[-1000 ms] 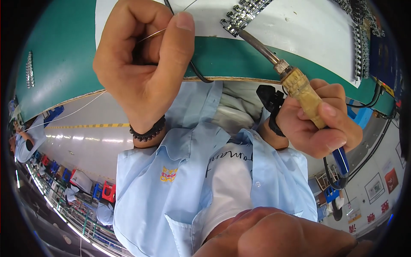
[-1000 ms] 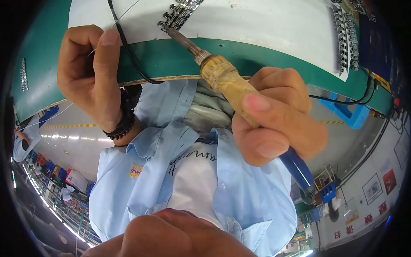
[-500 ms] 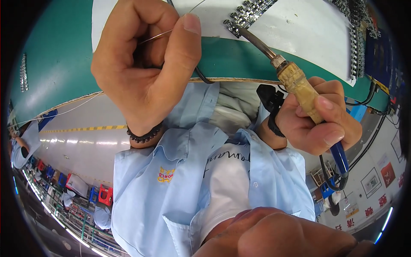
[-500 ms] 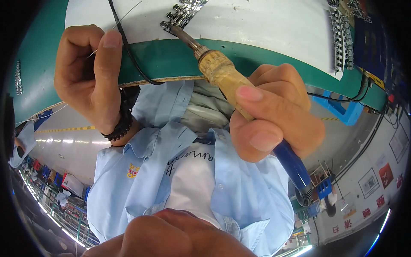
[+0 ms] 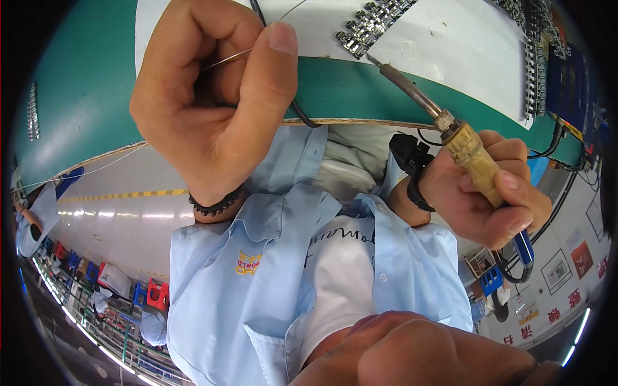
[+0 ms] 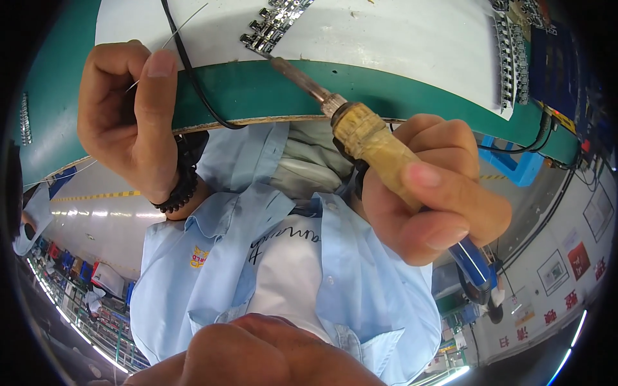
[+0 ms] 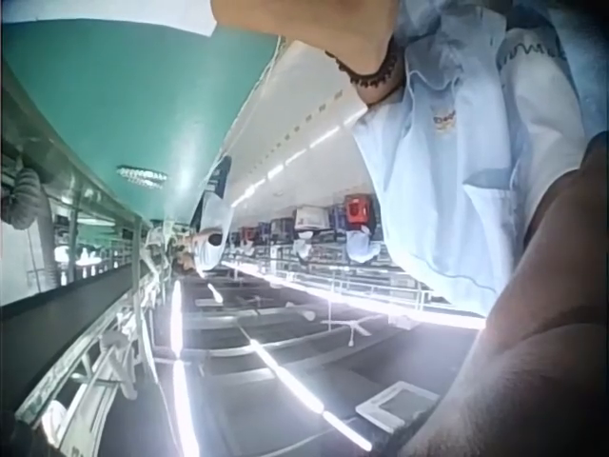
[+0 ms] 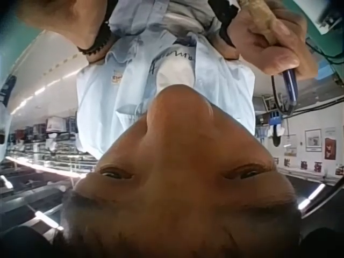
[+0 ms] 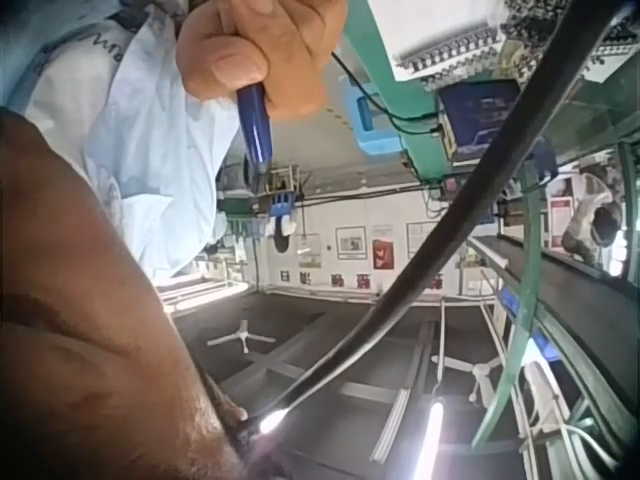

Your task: The person picks up a strip of circuit boards and places it on the table. They then hold a wire and a soldering iron to the circuit boards, applying solder to various points.

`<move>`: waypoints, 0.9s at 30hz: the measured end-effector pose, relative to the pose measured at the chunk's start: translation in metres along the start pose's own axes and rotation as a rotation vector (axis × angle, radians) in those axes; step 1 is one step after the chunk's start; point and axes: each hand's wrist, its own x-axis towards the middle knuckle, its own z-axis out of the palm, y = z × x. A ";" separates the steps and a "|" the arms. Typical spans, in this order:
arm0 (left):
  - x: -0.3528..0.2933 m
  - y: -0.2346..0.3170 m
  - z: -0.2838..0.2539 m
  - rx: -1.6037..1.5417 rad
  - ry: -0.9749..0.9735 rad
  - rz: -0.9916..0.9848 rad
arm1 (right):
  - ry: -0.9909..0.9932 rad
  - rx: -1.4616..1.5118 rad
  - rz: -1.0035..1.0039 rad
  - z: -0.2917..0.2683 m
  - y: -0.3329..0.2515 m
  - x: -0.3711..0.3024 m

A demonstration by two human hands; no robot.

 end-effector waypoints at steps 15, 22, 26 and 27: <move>-0.006 -0.002 0.006 -0.036 -0.022 -0.054 | 0.634 -0.749 -0.091 -0.095 -0.006 0.021; -0.003 0.001 0.008 0.017 -0.054 -0.066 | 0.436 -0.779 0.114 -0.101 -0.006 0.060; -0.001 0.001 0.010 0.017 -0.069 -0.055 | 0.343 -0.513 0.187 -0.101 0.017 0.072; 0.000 0.001 0.011 0.015 -0.065 -0.055 | 0.301 -0.191 -0.025 -0.101 0.033 0.078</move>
